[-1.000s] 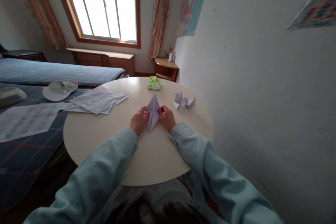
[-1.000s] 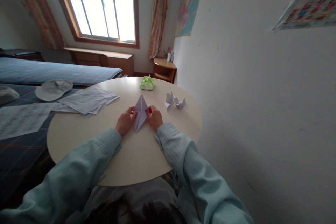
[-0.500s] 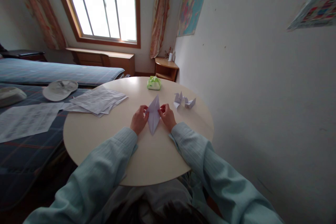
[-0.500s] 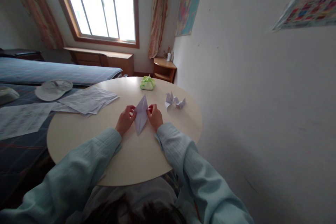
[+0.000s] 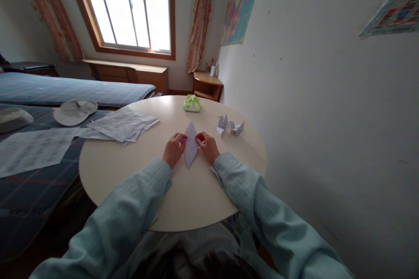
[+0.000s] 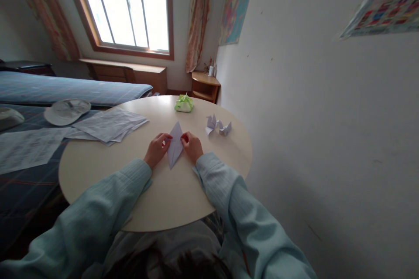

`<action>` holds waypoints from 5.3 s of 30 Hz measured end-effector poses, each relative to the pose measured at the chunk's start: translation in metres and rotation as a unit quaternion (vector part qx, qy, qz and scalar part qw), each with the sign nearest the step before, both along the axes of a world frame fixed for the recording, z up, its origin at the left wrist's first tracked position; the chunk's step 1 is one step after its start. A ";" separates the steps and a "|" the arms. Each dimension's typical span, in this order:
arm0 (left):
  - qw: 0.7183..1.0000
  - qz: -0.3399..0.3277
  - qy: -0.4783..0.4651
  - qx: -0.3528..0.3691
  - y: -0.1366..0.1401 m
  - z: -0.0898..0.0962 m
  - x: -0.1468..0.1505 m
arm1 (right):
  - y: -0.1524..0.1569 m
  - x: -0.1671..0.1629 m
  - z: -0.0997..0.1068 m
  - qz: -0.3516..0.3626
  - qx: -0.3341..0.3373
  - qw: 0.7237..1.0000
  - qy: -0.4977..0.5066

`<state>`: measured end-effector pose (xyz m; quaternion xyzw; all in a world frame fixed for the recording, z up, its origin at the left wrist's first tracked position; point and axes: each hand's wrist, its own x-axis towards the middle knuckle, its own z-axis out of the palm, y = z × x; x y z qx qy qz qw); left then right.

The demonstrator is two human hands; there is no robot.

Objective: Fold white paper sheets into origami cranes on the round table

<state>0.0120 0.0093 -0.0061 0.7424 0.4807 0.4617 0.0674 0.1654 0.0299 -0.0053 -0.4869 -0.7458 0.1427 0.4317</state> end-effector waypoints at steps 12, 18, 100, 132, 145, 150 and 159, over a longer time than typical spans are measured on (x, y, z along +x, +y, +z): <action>0.999 -0.022 0.023 -0.001 0.002 -0.004 -0.001 | 0.000 0.001 0.000 0.024 0.023 0.999 -0.012; 1.000 -0.015 0.026 -0.002 0.001 -0.003 -0.001 | 0.000 0.001 0.000 0.024 0.029 0.999 -0.018; 0.987 0.125 -0.004 -0.102 -0.007 0.010 -0.001 | -0.007 0.000 0.003 0.101 -0.055 0.991 0.074; 0.980 -0.062 0.164 -0.097 0.002 -0.007 -0.004 | 0.000 0.002 0.001 0.009 0.026 0.997 -0.066; 0.972 -0.174 0.142 -0.069 -0.008 0.004 0.006 | -0.002 0.000 -0.002 0.069 -0.016 0.994 -0.088; 0.972 -0.166 0.149 -0.075 -0.007 0.002 0.004 | -0.002 0.000 0.000 0.059 -0.022 0.993 -0.099; 0.988 -0.058 0.132 -0.061 -0.004 0.000 -0.001 | -0.001 0.000 -0.001 0.052 -0.020 0.993 -0.105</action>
